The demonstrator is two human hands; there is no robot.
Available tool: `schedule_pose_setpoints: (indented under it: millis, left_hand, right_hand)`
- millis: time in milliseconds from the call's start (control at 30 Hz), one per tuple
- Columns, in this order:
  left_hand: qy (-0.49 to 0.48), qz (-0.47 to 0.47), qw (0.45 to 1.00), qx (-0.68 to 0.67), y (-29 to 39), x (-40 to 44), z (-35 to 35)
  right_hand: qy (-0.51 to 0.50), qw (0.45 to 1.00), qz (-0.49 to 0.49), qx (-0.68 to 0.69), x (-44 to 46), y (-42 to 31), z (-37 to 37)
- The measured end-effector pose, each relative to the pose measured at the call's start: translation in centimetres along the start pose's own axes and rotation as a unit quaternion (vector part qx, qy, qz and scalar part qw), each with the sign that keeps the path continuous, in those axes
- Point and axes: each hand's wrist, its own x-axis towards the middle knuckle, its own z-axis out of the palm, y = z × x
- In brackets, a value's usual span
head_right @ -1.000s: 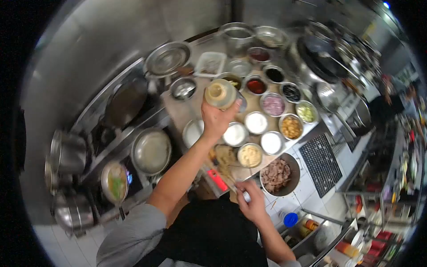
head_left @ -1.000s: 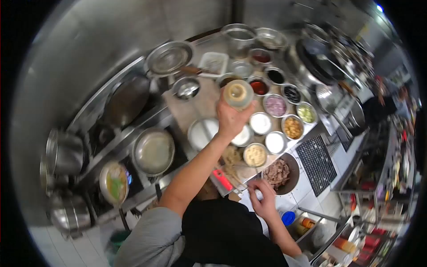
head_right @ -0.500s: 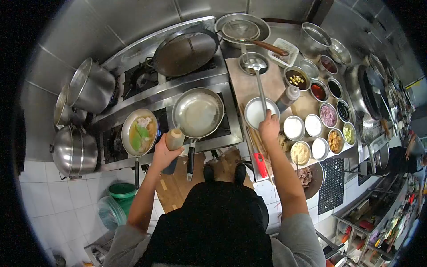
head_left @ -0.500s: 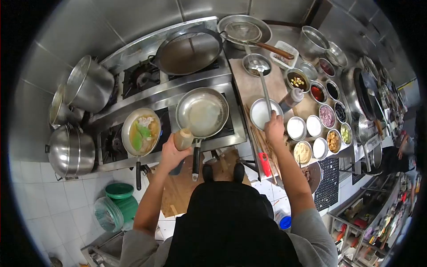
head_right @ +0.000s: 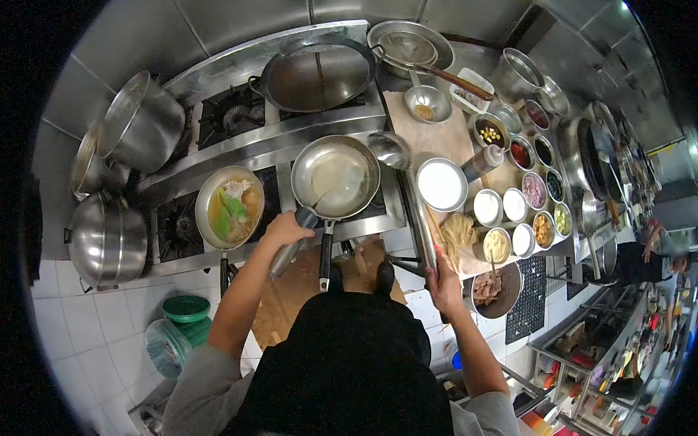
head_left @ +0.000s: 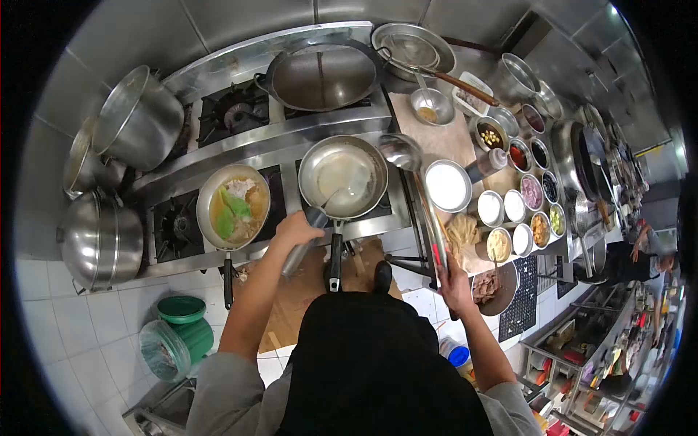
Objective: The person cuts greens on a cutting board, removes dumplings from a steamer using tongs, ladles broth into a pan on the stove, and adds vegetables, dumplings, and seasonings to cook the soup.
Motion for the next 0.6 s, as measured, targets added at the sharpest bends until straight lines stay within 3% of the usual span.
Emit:
schedule_pose_setpoints:
  millis: [67, 233, 333, 433, 500, 567, 600]
  left_hand:
    - [-0.012, -0.015, 1.0, 0.01, -0.2, 1.2, 0.6]
    - [-0.053, -0.014, 0.998, 0.006, 0.2, 2.1, -0.1]
    - [-0.037, 0.004, 0.999, -0.007, -0.5, 2.2, 0.1]
    - [-0.057, 0.001, 0.998, -0.023, -1.0, 1.7, -0.4]
    - [-0.065, 0.002, 0.997, -0.032, -1.1, 1.0, -0.9]
    - [-0.048, 0.011, 0.998, -0.037, -1.7, 1.4, -0.5]
    - [-0.04, 0.014, 0.998, -0.038, -2.0, 1.6, -0.4]
  right_hand:
    - [-0.016, 0.999, -0.027, -0.016, 0.8, -1.8, 1.3]
    - [-0.128, 0.988, 0.058, -0.059, 6.1, -4.5, 4.5]
    - [-0.106, 0.991, 0.038, -0.066, 6.6, -4.6, 7.3]
    - [-0.155, 0.983, 0.082, 0.048, 4.7, -6.4, 8.6]
    - [-0.207, 0.906, 0.239, 0.281, 4.1, -7.5, 9.1]
    - [-0.226, 0.73, 0.365, 0.531, 3.8, -6.8, 9.9]
    - [-0.219, 0.718, 0.39, 0.534, 4.2, -8.8, 8.8]
